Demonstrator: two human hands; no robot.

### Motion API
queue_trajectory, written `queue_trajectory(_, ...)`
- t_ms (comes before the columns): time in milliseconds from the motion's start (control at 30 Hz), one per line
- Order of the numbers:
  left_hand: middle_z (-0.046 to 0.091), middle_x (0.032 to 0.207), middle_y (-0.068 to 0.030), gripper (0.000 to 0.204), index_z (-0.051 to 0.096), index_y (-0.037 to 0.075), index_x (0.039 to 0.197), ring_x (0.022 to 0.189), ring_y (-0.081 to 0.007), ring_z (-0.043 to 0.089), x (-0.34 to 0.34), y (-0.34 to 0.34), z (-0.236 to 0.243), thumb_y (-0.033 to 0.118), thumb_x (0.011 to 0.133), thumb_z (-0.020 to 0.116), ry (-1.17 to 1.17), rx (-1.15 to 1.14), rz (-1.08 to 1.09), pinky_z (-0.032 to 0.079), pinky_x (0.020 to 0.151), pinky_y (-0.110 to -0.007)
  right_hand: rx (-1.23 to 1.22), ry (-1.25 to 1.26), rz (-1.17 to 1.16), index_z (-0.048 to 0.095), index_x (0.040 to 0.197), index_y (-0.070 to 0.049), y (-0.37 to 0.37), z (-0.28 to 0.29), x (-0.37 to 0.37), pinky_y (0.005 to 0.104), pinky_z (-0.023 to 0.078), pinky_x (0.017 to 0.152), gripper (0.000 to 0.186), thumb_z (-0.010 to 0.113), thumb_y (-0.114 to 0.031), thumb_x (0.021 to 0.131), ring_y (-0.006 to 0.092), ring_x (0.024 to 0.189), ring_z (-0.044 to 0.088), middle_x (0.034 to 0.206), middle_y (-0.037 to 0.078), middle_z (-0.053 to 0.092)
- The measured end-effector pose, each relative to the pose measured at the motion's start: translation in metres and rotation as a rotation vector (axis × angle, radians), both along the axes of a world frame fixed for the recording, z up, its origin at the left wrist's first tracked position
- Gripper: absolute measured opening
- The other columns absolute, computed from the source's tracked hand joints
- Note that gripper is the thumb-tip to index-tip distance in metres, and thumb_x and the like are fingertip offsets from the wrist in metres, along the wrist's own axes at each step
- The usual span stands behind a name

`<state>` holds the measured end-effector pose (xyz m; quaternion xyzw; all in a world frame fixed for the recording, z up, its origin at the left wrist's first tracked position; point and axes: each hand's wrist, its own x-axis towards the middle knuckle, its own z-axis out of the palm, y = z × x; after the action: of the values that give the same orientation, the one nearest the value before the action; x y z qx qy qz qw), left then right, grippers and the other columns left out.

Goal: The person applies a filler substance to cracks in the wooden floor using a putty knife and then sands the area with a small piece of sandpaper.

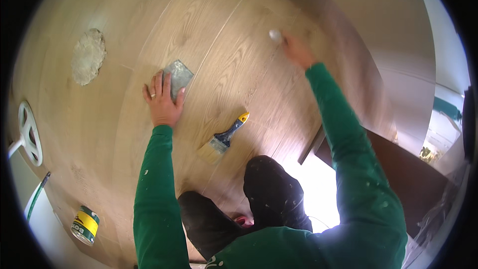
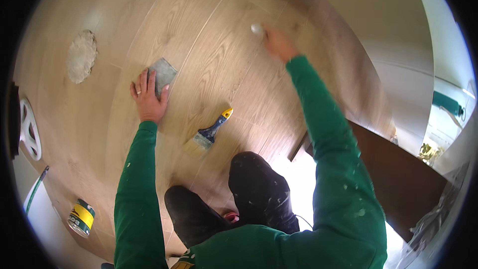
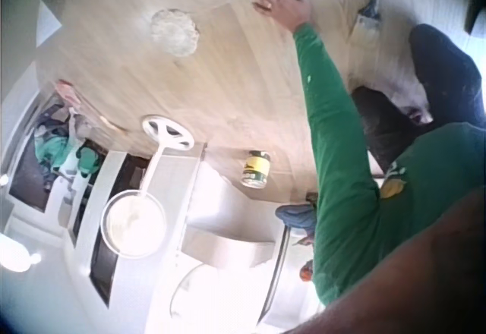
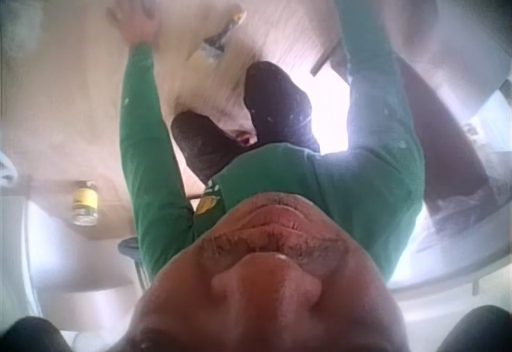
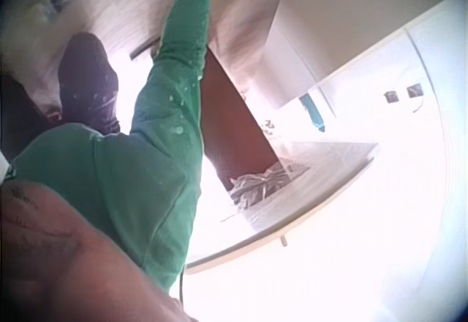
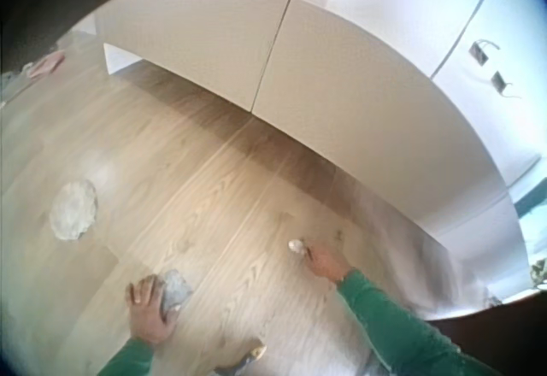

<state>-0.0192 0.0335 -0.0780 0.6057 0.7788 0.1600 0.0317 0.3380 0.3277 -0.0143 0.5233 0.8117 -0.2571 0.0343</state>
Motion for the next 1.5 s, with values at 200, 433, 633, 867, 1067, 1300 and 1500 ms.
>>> queue_trajectory(200, 0.044, 0.156, -0.0117, 0.062, 0.051, 0.01, 0.146, 0.144, -0.0336, 0.038, 0.0, 0.004, 0.001, 0.042, 0.094, 0.064, -0.039, -0.034, 0.008, 0.017, 0.122, -0.059, 0.116, -0.153, 0.347, 0.054, 0.143, -0.016, 0.147, -0.004, -0.093, 0.0505, 0.051, 0.095, 0.041, 0.047, -0.018, 0.103, 0.0449, 0.108, 0.064, 0.118, 0.023, 0.069)
queue_trajectory(433, 0.044, 0.155, -0.012, 0.062, 0.051, 0.01, 0.145, 0.144, -0.0337, 0.039, 0.004, 0.009, 0.0, 0.045, 0.095, 0.063, -0.017, -0.05, 0.012, 0.017, 0.122, -0.06, 0.26, -0.168, 0.425, 0.057, 0.14, -0.015, 0.173, -0.028, -0.109, 0.0514, 0.051, 0.092, 0.038, 0.048, -0.019, 0.103, 0.0433, 0.105, 0.065, 0.115, 0.022, 0.07)
queue_trajectory(633, 0.043, 0.156, -0.0128, 0.063, 0.051, 0.01, 0.146, 0.144, -0.0343, 0.038, 0.007, 0.01, 0.002, 0.042, 0.094, 0.064, -0.009, -0.064, 0.009, 0.016, 0.122, -0.059, 0.203, -0.071, 0.488, 0.055, 0.142, -0.015, 0.177, -0.031, -0.11, 0.0512, 0.053, 0.09, 0.041, 0.048, -0.014, 0.101, 0.0432, 0.103, 0.067, 0.116, 0.022, 0.07)
queue_trajectory(867, 0.043, 0.158, -0.013, 0.064, 0.049, 0.009, 0.148, 0.145, -0.0349, 0.037, 0.001, 0.002, 0.006, 0.04, 0.093, 0.064, 0.002, -0.084, 0.002, 0.016, 0.123, -0.057, 0.15, -0.23, 0.426, 0.053, 0.143, -0.014, 0.15, -0.014, -0.127, 0.0515, 0.054, 0.089, 0.045, 0.047, -0.008, 0.098, 0.0425, 0.103, 0.067, 0.115, 0.023, 0.069)
queue_trajectory(1067, 0.043, 0.157, -0.0113, 0.064, 0.05, 0.011, 0.148, 0.145, -0.0338, 0.038, 0.003, 0.009, 0.001, 0.044, 0.094, 0.063, 0.003, -0.046, -0.008, 0.016, 0.123, -0.059, 0.193, -0.379, 0.496, 0.057, 0.137, -0.013, 0.156, -0.01, -0.085, 0.0519, 0.055, 0.088, 0.046, 0.05, -0.001, 0.092, 0.0406, 0.104, 0.069, 0.112, 0.021, 0.071)
queue_trajectory(1300, 0.042, 0.158, -0.0113, 0.064, 0.049, 0.011, 0.148, 0.145, -0.034, 0.038, 0.002, 0.004, 0.001, 0.044, 0.095, 0.063, 0.004, -0.034, -0.012, 0.016, 0.123, -0.059, 0.091, -0.416, 0.419, 0.057, 0.134, -0.011, 0.123, 0.002, 0.011, 0.0518, 0.053, 0.092, 0.039, 0.047, -0.005, 0.096, 0.0423, 0.112, 0.065, 0.123, 0.022, 0.067)
queue_trajectory(1500, 0.042, 0.158, -0.0109, 0.063, 0.05, 0.01, 0.147, 0.145, -0.0327, 0.038, 0.002, 0.006, 0.0, 0.044, 0.095, 0.063, -0.006, -0.029, -0.002, 0.017, 0.123, -0.059, 0.148, -0.366, 0.35, 0.056, 0.133, -0.009, 0.11, 0.0, 0.041, 0.0522, 0.051, 0.095, 0.037, 0.045, -0.004, 0.097, 0.0432, 0.115, 0.062, 0.126, 0.023, 0.064)
